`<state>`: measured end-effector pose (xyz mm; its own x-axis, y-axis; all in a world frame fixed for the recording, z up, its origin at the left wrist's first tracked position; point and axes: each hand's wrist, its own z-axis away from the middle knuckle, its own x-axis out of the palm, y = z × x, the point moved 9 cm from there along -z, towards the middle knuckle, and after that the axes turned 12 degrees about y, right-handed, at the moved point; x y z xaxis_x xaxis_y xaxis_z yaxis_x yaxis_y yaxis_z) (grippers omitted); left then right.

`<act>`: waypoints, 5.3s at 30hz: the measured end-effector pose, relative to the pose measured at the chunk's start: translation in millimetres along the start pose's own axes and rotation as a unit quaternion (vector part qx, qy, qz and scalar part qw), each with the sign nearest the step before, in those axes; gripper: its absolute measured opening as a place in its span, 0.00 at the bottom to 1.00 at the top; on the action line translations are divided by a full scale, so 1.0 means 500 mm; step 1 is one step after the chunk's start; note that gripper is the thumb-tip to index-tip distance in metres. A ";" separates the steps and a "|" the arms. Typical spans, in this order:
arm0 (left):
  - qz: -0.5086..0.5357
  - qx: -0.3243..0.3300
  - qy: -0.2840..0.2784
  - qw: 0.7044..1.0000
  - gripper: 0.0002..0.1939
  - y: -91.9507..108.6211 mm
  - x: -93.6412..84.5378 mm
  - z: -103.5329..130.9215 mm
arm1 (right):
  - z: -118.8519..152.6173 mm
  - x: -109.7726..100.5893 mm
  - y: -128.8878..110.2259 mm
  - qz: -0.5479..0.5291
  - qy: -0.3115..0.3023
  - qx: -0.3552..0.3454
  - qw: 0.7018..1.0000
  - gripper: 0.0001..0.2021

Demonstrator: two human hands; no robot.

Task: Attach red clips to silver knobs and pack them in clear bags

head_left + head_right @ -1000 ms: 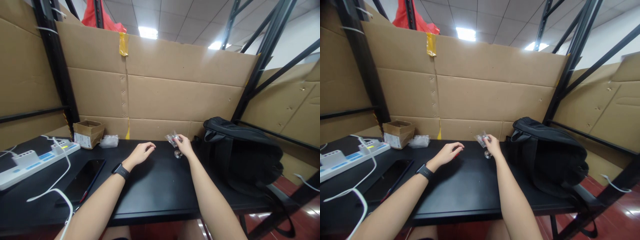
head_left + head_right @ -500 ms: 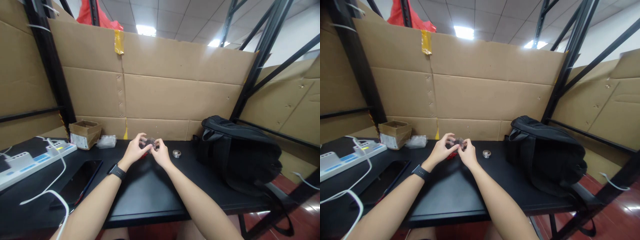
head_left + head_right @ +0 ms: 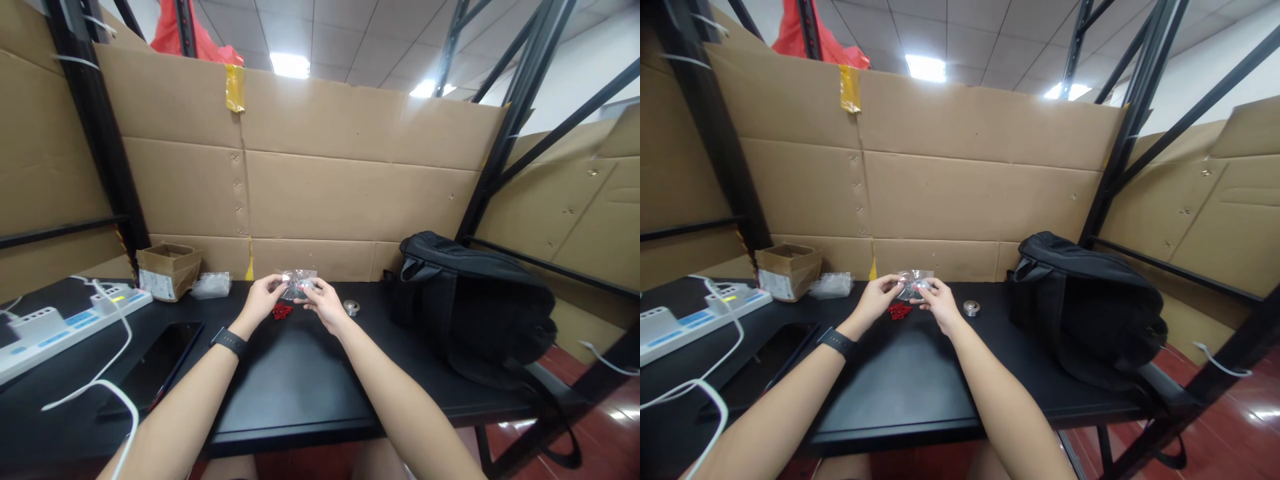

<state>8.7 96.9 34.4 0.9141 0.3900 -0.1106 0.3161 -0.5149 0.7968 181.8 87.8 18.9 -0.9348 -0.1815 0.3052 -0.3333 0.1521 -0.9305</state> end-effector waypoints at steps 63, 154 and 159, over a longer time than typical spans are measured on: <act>-0.226 0.028 -0.042 0.973 0.13 0.027 0.033 0.036 | 0.013 0.013 -0.070 0.461 -0.025 -0.329 0.824 0.23; -0.271 0.200 -0.208 0.918 0.13 0.063 0.139 0.128 | -0.060 -0.311 -0.058 0.567 -0.029 -0.043 0.822 0.20; -0.280 0.183 -0.176 0.926 0.10 0.050 0.140 0.123 | -0.054 -0.295 -0.100 0.575 0.023 -0.107 0.811 0.16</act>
<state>96.0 64.6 9.9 0.5864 0.4334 -0.6843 0.7715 -0.5562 0.3089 333.0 133.3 25.8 -0.6438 0.2353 -0.7281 0.7534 0.3615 -0.5493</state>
